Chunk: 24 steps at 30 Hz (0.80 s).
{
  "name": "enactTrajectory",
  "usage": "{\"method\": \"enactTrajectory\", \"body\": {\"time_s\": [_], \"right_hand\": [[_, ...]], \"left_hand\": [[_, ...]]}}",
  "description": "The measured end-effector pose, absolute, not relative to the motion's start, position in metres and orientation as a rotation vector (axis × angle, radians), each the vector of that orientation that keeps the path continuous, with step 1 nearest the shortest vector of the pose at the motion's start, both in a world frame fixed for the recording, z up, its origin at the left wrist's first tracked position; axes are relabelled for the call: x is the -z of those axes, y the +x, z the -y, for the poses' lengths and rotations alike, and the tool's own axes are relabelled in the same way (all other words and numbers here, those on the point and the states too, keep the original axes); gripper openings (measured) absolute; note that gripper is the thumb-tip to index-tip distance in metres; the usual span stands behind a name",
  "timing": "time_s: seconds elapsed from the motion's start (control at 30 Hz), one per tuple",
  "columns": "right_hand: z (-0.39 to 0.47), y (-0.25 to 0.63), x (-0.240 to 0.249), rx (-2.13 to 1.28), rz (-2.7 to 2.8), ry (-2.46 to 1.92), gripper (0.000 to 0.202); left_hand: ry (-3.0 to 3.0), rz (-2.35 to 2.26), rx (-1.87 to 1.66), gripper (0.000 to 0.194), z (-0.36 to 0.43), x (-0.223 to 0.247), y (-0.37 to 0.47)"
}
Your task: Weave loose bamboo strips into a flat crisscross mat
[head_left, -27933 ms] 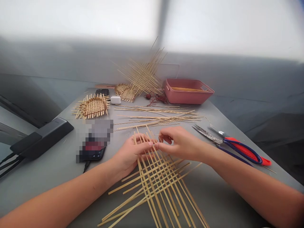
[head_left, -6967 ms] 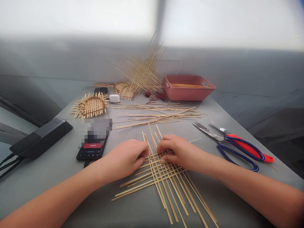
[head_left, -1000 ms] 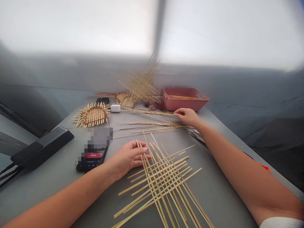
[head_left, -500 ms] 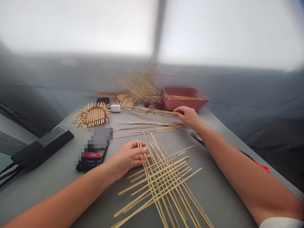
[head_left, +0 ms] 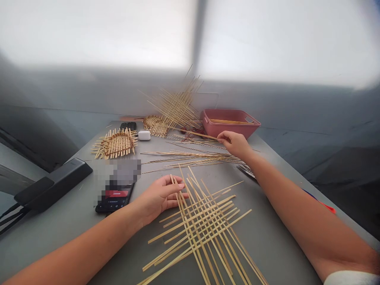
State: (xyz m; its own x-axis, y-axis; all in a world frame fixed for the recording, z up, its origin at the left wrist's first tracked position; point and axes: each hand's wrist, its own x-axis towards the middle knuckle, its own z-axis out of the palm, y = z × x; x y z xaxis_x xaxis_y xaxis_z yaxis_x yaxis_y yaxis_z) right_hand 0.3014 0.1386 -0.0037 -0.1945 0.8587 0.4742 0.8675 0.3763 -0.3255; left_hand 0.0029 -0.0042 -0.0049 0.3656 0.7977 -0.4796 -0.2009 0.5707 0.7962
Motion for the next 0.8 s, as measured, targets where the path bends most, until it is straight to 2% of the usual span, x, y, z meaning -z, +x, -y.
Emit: {"method": "enactTrajectory", "body": {"time_s": [0.27, 0.4, 0.5, 0.7, 0.8], "right_hand": [[-0.1363, 0.3025, 0.0069, -0.117, 2.201, -1.623, 0.015], [-0.1355, 0.3039, 0.0056, -0.145, 2.242, -1.653, 0.020], [-0.1361, 0.3047, 0.0057, -0.123, 2.244, -1.670, 0.020], [-0.1399, 0.3039, 0.0074, 0.014, 2.212, -1.631, 0.017], [-0.1402, 0.3042, 0.0060, 0.064, 2.184, -1.576, 0.018]], "left_hand": [[0.705, -1.002, -0.726, 0.017, 0.0042, 0.0038, 0.0045], [0.700, -1.015, -0.727, 0.024, 0.0052, 0.0033, 0.0056], [0.706, -1.034, -0.735, 0.031, 0.0056, 0.0029, 0.0062], [0.731, -1.048, -0.729, 0.031, 0.0052, 0.0024, 0.0054], [0.726, -1.066, -0.759, 0.042, 0.0051, 0.0036, 0.0061]]}}
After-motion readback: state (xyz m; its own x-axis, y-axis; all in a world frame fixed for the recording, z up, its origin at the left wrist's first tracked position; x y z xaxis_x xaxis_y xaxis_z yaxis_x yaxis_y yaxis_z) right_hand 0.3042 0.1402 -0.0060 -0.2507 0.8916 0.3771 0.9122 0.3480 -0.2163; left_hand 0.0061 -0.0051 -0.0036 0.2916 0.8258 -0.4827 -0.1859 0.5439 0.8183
